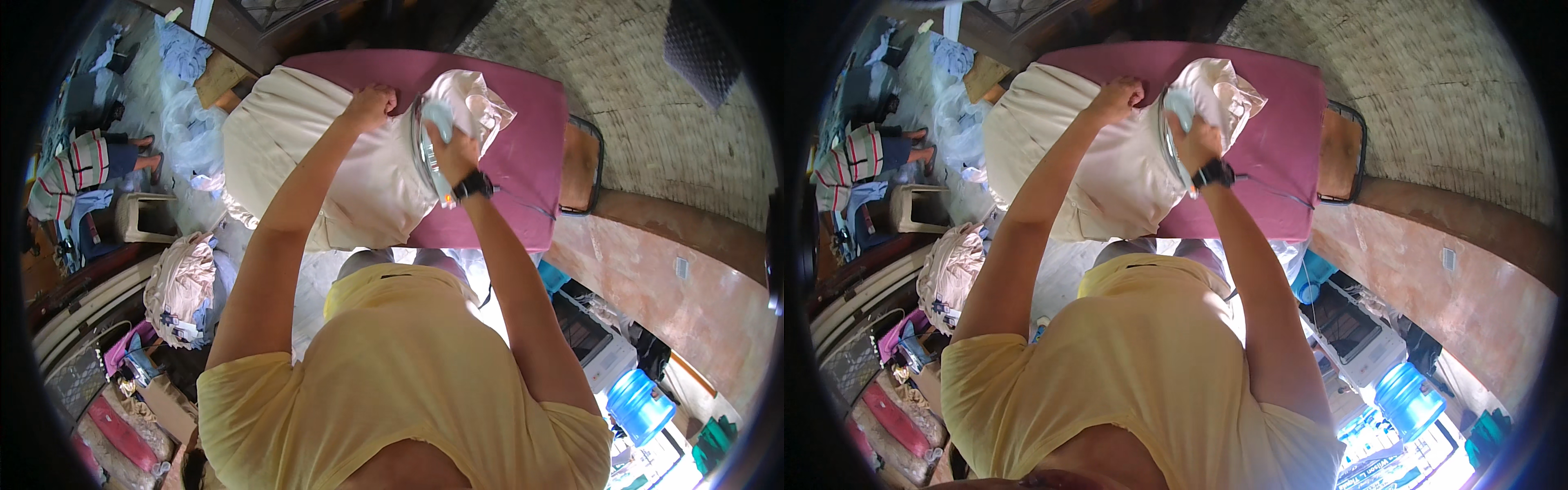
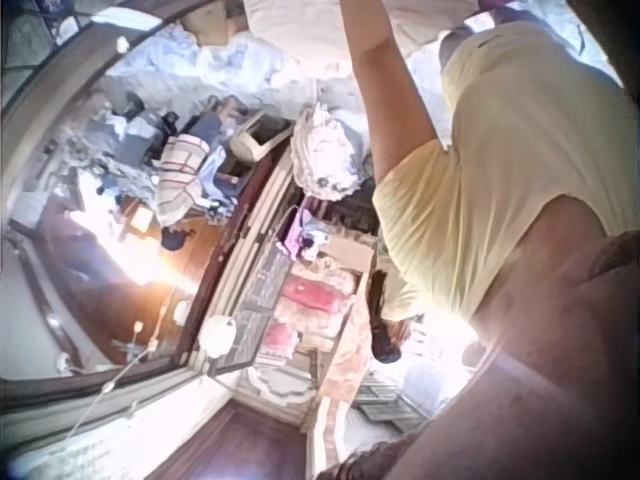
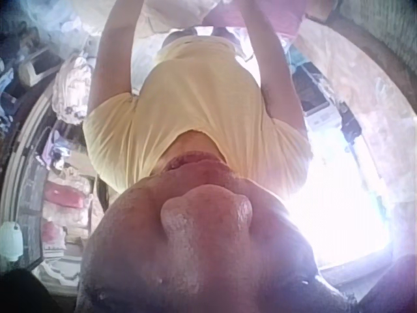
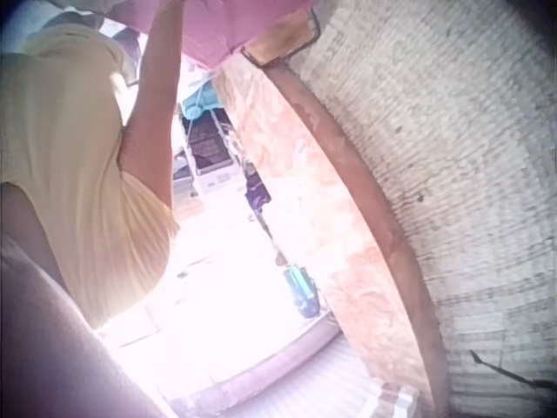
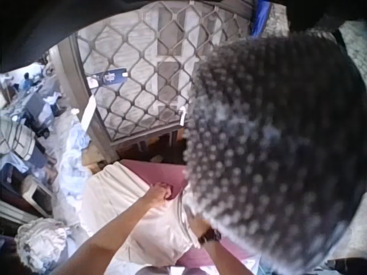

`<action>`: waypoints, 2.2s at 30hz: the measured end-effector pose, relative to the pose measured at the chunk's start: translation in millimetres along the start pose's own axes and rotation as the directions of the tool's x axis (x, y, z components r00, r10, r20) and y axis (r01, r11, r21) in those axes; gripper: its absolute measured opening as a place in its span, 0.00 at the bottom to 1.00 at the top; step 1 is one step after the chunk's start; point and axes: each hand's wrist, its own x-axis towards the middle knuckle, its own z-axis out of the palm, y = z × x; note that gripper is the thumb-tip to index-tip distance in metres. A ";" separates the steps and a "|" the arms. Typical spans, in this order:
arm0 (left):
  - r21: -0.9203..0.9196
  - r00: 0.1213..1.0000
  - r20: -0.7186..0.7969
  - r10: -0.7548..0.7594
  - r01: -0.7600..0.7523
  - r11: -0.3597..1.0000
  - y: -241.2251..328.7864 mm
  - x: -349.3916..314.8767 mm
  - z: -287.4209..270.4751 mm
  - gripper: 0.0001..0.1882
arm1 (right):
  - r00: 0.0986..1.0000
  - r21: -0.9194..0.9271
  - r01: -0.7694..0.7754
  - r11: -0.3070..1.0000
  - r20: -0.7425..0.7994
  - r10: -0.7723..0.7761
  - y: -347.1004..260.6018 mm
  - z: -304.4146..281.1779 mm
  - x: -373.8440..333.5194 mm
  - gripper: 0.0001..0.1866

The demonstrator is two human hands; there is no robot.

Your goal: The person irons a shirt on a board, turns it over to iron different parts, and then folds the garment by hand.

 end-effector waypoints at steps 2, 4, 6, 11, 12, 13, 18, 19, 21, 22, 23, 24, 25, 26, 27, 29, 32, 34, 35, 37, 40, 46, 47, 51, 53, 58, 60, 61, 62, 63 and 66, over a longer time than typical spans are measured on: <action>0.100 0.988 0.122 -0.092 0.080 0.992 13.1 -8.3 -25.2 0.12 | 0.999 -0.006 -0.035 0.999 0.023 0.035 -23.4 -5.4 36.7 0.35; 0.147 0.969 0.182 -0.169 0.143 0.979 7.3 -17.3 -28.3 0.15 | 0.995 -0.051 -0.032 0.998 0.093 0.037 -39.7 -4.2 61.0 0.36; 0.128 0.971 0.159 -0.176 0.157 0.979 2.0 -18.9 -24.6 0.15 | 0.992 -0.046 -0.034 0.998 0.123 0.039 -45.3 -0.3 74.2 0.38; 0.082 0.961 0.165 -0.220 0.209 0.974 -1.3 -18.3 -29.3 0.16 | 0.979 0.056 0.129 0.990 0.153 -0.137 -8.4 7.8 3.6 0.32; 0.077 0.962 0.153 -0.224 0.214 0.974 -4.5 -22.7 -27.5 0.16 | 0.879 0.193 -0.256 0.947 0.455 0.145 -29.6 -20.8 -20.5 0.26; 0.068 0.969 0.140 -0.202 0.194 0.979 -1.2 -19.3 -28.0 0.17 | 0.949 0.130 0.080 0.988 0.294 -0.115 -0.5 -14.0 -42.2 0.23; 0.056 0.980 0.138 -0.145 0.139 0.989 -8.5 -12.6 -27.4 0.16 | 0.969 0.074 0.096 0.993 0.220 -0.110 1.8 -9.3 -48.3 0.33; 0.029 0.975 0.157 -0.157 0.155 0.988 -12.6 -11.9 -26.5 0.17 | 0.969 0.032 0.080 0.996 0.233 -0.086 -11.5 -4.5 -30.7 0.35; -0.025 0.966 0.197 -0.168 0.176 0.984 -22.8 -5.4 -26.4 0.19 | 0.980 0.007 0.090 0.996 0.180 -0.090 -25.3 9.5 4.5 0.31; -0.092 0.956 0.252 -0.149 0.177 0.980 -33.9 -1.8 -26.8 0.16 | 0.977 0.001 0.016 1.000 0.212 -0.016 -30.0 14.9 21.0 0.35; -0.077 0.956 0.242 -0.169 0.192 0.978 -44.7 2.3 -21.6 0.13 | 0.968 -0.006 -0.052 0.999 0.246 0.051 -37.3 17.5 30.4 0.39; -0.061 0.954 0.231 -0.189 0.208 0.976 -53.2 4.0 -14.2 0.11 | 0.966 0.006 -0.025 1.000 0.256 0.023 -39.7 15.0 30.3 0.38; -0.048 0.953 0.224 -0.203 0.219 0.975 -58.9 5.1 -7.1 0.10 | 0.963 0.034 -0.001 0.999 0.268 -0.008 -33.8 14.4 24.1 0.38; 0.240 0.966 0.234 -0.110 0.053 0.969 -36.9 1.5 -17.8 0.07 | 0.962 0.054 0.016 0.998 0.271 -0.030 -23.7 10.0 13.2 0.37; 0.285 0.977 0.209 -0.050 -0.012 0.959 -35.1 5.8 -12.8 0.07 | 0.961 0.074 0.034 0.997 0.273 -0.053 -14.7 6.2 0.2 0.36; 0.384 0.985 0.166 0.046 -0.107 0.917 -34.4 -1.2 -5.7 0.07 | 0.960 0.224 0.022 0.974 0.268 -0.083 -23.3 -6.5 -16.2 0.33; 0.446 0.989 0.141 0.035 -0.096 0.890 -31.5 -0.3 -6.7 0.08 | 0.970 0.091 0.127 0.988 0.195 -0.143 -26.5 2.1 2.6 0.32; 0.370 0.993 0.096 0.067 -0.098 0.924 -69.0 2.9 11.1 0.09 | 0.975 0.041 0.061 0.997 0.210 -0.069 -55.6 1.7 27.5 0.36; 0.328 0.993 0.072 0.092 -0.111 0.938 -74.8 4.2 13.0 0.10 | 0.951 0.033 -0.053 0.998 0.308 0.040 -64.8 -1.9 37.8 0.37; 0.144 0.998 -0.043 -0.052 0.058 0.988 -62.9 5.2 16.7 0.08 | 0.922 0.061 -0.138 0.988 0.372 0.106 -67.0 -8.9 37.4 0.38; 0.149 0.991 -0.127 -0.050 0.069 0.986 -29.9 0.1 5.3 0.05 | 0.980 0.013 0.036 0.999 0.197 -0.038 -22.3 12.3 5.6 0.38; -0.034 0.987 -0.058 -0.152 0.150 0.988 -25.4 -10.3 -2.4 0.13 | 0.883 0.066 -0.013 0.998 0.470 -0.019 23.3 -48.6 -133.1 0.30; 0.000 0.991 -0.025 -0.129 0.129 0.992 -23.7 -11.3 -5.3 0.13 | 0.894 0.076 -0.015 0.997 0.448 -0.021 24.9 -46.6 -132.3 0.30; 0.187 0.981 0.137 -0.134 0.107 0.977 -24.6 -3.3 -7.2 0.12 | 0.974 0.079 0.049 0.996 0.215 -0.065 6.2 -17.8 -110.5 0.26; 0.219 0.996 0.072 -0.052 0.035 0.975 -33.8 -2.3 0.4 0.15 | 0.981 0.139 -0.027 0.990 0.196 -0.001 -10.0 10.0 -72.6 0.22; 0.252 0.998 -0.066 0.010 0.007 0.968 -85.0 -0.5 35.8 0.23 | 0.984 0.081 -0.032 0.996 0.175 0.017 -52.2 18.1 -23.8 0.26; 0.364 0.999 0.028 -0.016 0.004 0.931 -37.3 0.9 11.9 0.24 | 0.989 0.153 -0.051 0.987 0.144 0.029 -38.5 0.2 -50.7 0.25; 0.320 0.998 0.029 -0.057 0.044 0.946 -41.4 -1.5 9.5 0.24 | 0.989 0.204 -0.036 0.978 0.149 0.006 -40.3 -7.7 -67.6 0.25; 0.273 0.995 0.035 -0.093 0.080 0.959 -45.3 -3.4 12.9 0.25 | 0.997 0.202 -0.050 0.978 0.074 0.036 -34.9 -8.4 -81.3 0.24; 0.225 0.991 0.045 -0.127 0.113 0.968 -48.6 -4.0 14.3 0.25 | 0.998 0.201 -0.067 0.977 -0.003 0.069 -24.9 -2.8 -90.4 0.23; 0.380 0.992 0.087 -0.086 0.047 0.924 -24.1 -5.6 -2.1 0.23 | 0.972 0.341 -0.185 0.922 -0.078 0.224 6.0 14.6 -68.0 0.23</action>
